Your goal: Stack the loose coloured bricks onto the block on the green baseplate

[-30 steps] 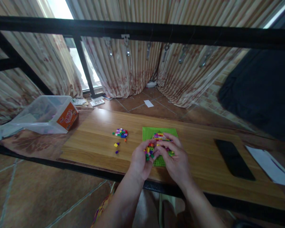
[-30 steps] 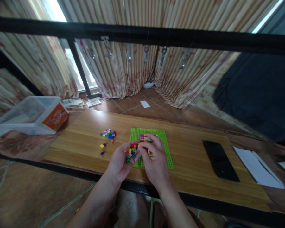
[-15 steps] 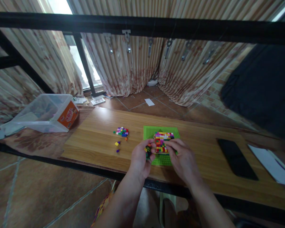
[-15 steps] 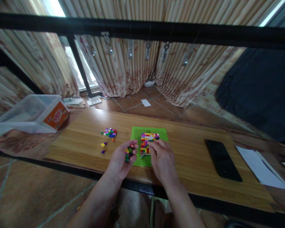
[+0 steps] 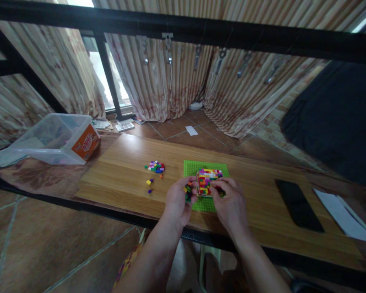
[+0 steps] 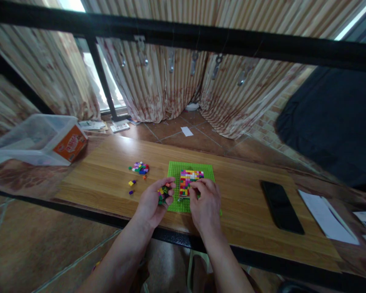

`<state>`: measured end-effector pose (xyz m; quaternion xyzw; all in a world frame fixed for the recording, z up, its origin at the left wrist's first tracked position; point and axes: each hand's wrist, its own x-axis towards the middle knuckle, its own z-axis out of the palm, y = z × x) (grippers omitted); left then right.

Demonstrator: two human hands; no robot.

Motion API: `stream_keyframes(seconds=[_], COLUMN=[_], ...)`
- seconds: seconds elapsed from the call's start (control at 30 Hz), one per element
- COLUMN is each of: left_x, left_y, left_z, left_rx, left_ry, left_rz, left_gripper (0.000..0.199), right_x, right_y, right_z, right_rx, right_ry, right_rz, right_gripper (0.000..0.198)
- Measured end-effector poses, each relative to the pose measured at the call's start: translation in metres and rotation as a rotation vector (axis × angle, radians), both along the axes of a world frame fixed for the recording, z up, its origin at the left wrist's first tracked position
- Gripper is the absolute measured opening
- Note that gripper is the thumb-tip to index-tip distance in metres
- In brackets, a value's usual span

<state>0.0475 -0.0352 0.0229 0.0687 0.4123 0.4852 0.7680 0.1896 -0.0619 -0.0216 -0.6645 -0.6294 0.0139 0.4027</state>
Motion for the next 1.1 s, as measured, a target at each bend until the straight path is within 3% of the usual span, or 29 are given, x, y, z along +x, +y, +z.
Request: stream_keyframes(seconds=[0.5,1.1], left_x=[-0.0027,0.0014], left_y=[0.0012,-0.0028], left_z=[0.0026,0.0008], left_rx=[-0.004,0.038], left_ry=[0.002,0.038], left_rz=[0.012,-0.053], left_gripper=[0.009,0.022], right_x=[0.0022,0.0011], right_y=[0.0021,-0.0045], right_z=[-0.0017,0.0002], right_rx=[0.009,0.040], right_ry=[0.176,-0.083], right_rz=[-0.084,-0.068], right_gripper=[0.019,0.018])
